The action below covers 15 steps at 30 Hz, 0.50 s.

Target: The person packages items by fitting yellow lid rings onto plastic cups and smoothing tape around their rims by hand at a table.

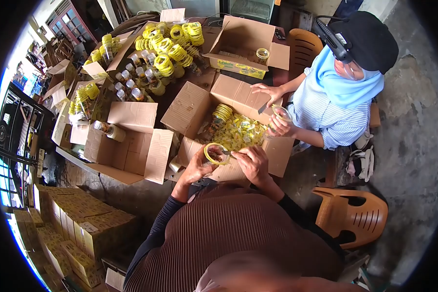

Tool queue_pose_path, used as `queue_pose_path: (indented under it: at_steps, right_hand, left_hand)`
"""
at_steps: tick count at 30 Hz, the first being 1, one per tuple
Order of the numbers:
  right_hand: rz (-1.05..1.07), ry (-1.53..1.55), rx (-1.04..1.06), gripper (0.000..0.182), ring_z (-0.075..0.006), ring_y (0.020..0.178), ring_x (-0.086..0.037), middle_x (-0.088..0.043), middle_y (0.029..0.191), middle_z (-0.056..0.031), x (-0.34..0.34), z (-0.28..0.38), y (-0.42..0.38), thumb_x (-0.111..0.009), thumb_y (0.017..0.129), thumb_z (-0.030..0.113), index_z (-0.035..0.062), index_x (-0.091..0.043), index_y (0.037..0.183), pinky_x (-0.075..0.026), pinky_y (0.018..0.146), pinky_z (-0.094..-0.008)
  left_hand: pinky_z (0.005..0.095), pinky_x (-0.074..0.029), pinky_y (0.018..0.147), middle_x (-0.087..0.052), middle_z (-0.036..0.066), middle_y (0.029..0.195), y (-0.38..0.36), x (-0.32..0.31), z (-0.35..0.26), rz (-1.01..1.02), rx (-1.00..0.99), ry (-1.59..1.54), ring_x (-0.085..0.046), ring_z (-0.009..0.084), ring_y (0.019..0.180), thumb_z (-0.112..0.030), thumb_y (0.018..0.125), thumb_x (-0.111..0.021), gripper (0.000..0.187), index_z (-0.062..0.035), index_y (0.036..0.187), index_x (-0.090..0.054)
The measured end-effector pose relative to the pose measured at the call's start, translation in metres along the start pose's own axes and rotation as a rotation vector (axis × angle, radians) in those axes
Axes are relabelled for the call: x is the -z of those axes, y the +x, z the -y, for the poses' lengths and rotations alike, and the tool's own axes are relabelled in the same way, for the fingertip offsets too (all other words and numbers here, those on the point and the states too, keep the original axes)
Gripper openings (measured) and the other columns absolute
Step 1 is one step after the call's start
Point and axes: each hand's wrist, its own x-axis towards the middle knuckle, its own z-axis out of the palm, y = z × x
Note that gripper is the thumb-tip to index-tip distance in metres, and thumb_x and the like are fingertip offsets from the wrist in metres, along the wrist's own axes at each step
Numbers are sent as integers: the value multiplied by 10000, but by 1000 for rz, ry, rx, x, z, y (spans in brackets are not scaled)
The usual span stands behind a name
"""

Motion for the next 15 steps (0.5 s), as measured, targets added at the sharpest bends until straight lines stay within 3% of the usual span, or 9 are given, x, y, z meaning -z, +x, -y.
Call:
queue_pose_path:
  at_steps: [13,15]
  right_hand:
    - [21,-8,33,194,-190,775,-578,-568,826,0,-12,-1,2,-741,755,89,119,-699,942,-479,692,-345]
    - [32,13,-47,197,-211,728,-580,-580,798,-31,-13,1,3,-747,733,22,96,-699,910,-487,658,-338]
  left_hand:
    - [281,-492,822,-630,55,1034,-2,6,1,35,140,-46,-585,122,930,-52,821,-691,482,2,1269,-523]
    - [285,-505,805,-620,60,1047,-1,-1,7,152,74,25,-590,133,928,-50,799,-713,500,-15,1262,-527]
